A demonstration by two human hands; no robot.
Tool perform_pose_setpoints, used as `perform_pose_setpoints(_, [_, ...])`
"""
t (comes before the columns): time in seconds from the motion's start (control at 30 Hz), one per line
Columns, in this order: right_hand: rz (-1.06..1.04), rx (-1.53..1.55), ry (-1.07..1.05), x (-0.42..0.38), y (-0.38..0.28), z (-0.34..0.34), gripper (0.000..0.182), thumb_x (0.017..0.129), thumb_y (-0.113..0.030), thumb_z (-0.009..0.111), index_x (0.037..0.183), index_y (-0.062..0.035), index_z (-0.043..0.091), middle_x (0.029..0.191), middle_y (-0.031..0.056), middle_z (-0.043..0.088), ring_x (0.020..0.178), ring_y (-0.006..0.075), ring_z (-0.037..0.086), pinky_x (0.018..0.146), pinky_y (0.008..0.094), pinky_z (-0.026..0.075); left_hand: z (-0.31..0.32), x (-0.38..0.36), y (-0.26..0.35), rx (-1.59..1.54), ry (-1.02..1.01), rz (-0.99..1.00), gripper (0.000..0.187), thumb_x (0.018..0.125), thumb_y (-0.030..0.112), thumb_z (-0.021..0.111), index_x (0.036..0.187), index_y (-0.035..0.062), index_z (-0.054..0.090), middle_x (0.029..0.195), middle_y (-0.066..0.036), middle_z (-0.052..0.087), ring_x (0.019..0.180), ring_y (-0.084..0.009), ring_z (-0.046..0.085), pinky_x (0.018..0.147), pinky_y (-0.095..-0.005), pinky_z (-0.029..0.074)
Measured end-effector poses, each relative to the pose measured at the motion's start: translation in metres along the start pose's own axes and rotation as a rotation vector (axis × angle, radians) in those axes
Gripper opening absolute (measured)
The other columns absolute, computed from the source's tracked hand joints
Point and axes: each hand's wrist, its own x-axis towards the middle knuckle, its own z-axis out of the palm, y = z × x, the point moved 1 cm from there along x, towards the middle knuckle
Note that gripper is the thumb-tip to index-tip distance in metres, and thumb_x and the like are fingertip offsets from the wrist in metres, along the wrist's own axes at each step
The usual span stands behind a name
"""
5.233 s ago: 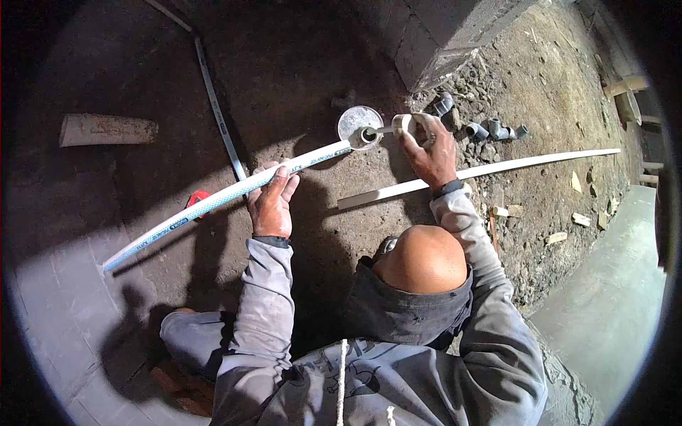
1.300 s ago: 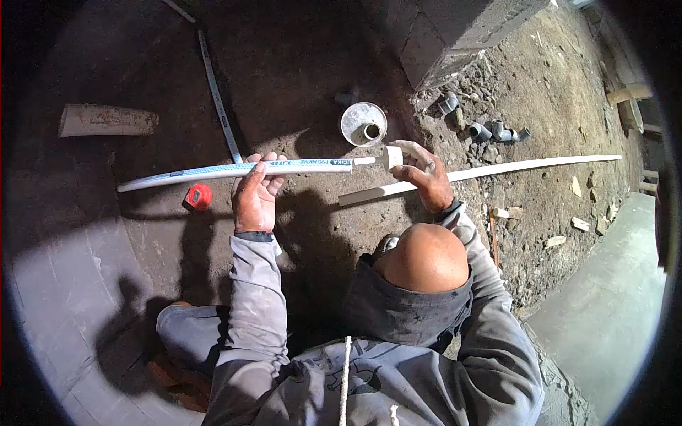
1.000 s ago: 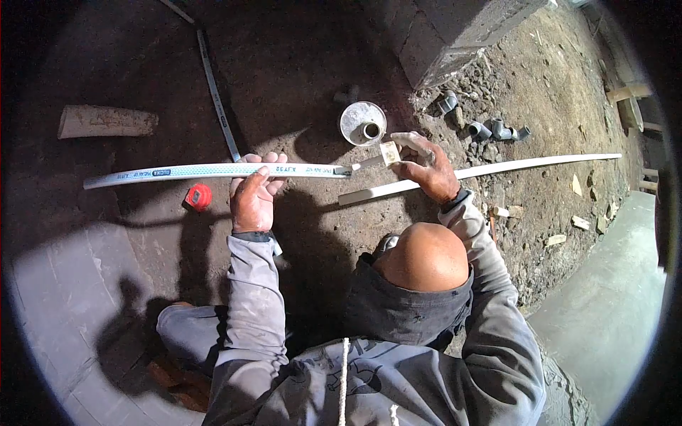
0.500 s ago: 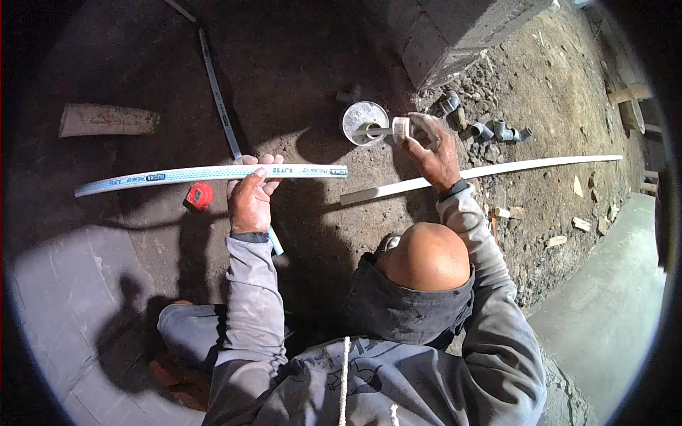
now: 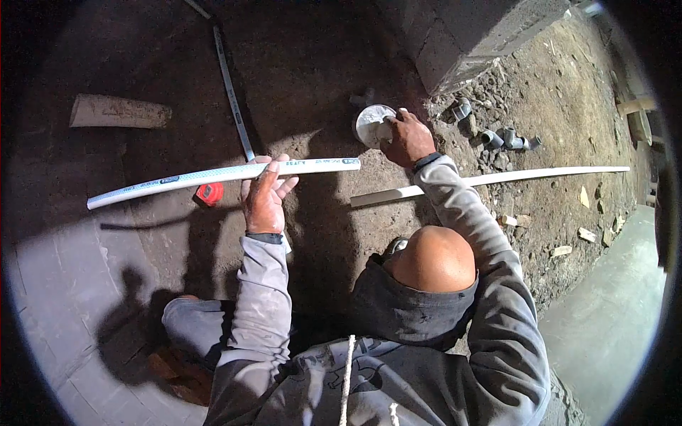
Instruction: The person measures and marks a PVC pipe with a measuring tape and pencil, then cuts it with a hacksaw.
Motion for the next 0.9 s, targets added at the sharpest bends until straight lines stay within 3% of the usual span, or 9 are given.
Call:
perform_pose_setpoints(0.13, [0.007, 0.027, 0.182, -0.009, 0.008, 0.002, 0.054, 0.073, -0.037, 0.066, 0.116, -0.0055, 0.056, 0.119, 0.0236, 0.053, 0.113, 0.0373, 0.05, 0.093, 0.0406, 0.045, 0.005, 0.0, -0.006, 0.031, 0.028, -0.04, 0.026, 0.087, 0.02, 0.061, 0.108, 0.0108, 0.049, 0.11, -0.014, 0.06, 0.101, -0.0277, 0.061, 0.075, -0.0353, 0.055])
perform_pose_setpoints(0.2, [0.03, 0.03, 0.185, -0.024, -0.002, -0.028, 0.051, 0.074, -0.029, 0.068, 0.12, -0.0103, 0.056, 0.123, 0.0225, 0.051, 0.106, 0.0366, 0.055, 0.09, 0.0412, 0.047, 0.007, 0.0, -0.01, 0.047, 0.039, -0.059, 0.029, 0.087, 0.022, 0.061, 0.11, 0.0101, 0.049, 0.112, -0.016, 0.059, 0.098, -0.03, 0.062, 0.075, -0.0357, 0.054])
perform_pose_setpoints(0.27, [0.167, 0.302, 0.163, -0.037, -0.007, -0.059, 0.057, 0.071, -0.034, 0.07, 0.12, -0.0086, 0.056, 0.119, 0.0231, 0.053, 0.106, 0.0363, 0.056, 0.091, 0.0405, 0.045, 0.009, 0.002, -0.013, 0.037, 0.031, -0.064, 0.029, 0.087, 0.021, 0.061, 0.111, 0.0101, 0.049, 0.113, -0.017, 0.059, 0.099, -0.0306, 0.062, 0.075, -0.0353, 0.054])
perform_pose_setpoints(0.33, [0.177, 0.326, 0.328, -0.046, 0.004, -0.062, 0.045, 0.074, -0.029, 0.068, 0.111, -0.0036, 0.061, 0.107, 0.0205, 0.059, 0.096, 0.0343, 0.06, 0.083, 0.0398, 0.048, 0.013, 0.004, -0.016, 0.021, 0.012, -0.069, 0.029, 0.088, 0.021, 0.06, 0.112, 0.01, 0.049, 0.115, -0.017, 0.058, 0.099, -0.0318, 0.062, 0.075, -0.0345, 0.054])
perform_pose_setpoints(0.4, [0.251, 0.542, 0.348, -0.057, 0.003, -0.08, 0.042, 0.075, -0.026, 0.068, 0.108, -0.0017, 0.062, 0.101, 0.0185, 0.062, 0.092, 0.0317, 0.062, 0.08, 0.0384, 0.049, 0.02, 0.007, -0.02, 0.003, -0.004, -0.081, 0.029, 0.088, 0.021, 0.061, 0.112, 0.0105, 0.049, 0.113, -0.016, 0.059, 0.097, -0.0306, 0.062, 0.075, -0.0342, 0.054])
perform_pose_setpoints(0.43, [0.067, 0.394, 0.432, -0.058, 0.003, -0.085, 0.042, 0.073, -0.025, 0.069, 0.107, -0.0018, 0.062, 0.096, 0.0173, 0.063, 0.087, 0.0302, 0.063, 0.078, 0.038, 0.049, 0.025, 0.009, -0.022, 0.006, 0.0, -0.086, 0.029, 0.087, 0.021, 0.061, 0.112, 0.0108, 0.049, 0.112, -0.016, 0.06, 0.096, -0.0297, 0.063, 0.075, -0.0341, 0.054])
perform_pose_setpoints(0.53, [0.197, 0.627, 0.445, -0.076, -0.006, -0.095, 0.041, 0.073, -0.025, 0.069, 0.107, -0.0029, 0.062, 0.096, 0.017, 0.063, 0.088, 0.0304, 0.063, 0.079, 0.0375, 0.048, 0.039, 0.011, -0.027, 0.002, -0.011, -0.092, 0.03, 0.087, 0.022, 0.062, 0.112, 0.011, 0.049, 0.109, -0.015, 0.061, 0.093, -0.0275, 0.064, 0.074, -0.0341, 0.054])
perform_pose_setpoints(0.9, [0.051, 0.584, 0.426, -0.098, -0.027, -0.084, 0.046, 0.07, -0.025, 0.069, 0.109, -0.0031, 0.059, 0.096, 0.0181, 0.056, 0.089, 0.0354, 0.058, 0.078, 0.0398, 0.047, 0.053, 0.015, -0.029, 0.009, 0.006, -0.026, 0.03, 0.086, 0.023, 0.063, 0.109, 0.0097, 0.05, 0.103, -0.012, 0.062, 0.09, -0.0271, 0.065, 0.074, -0.0331, 0.054])
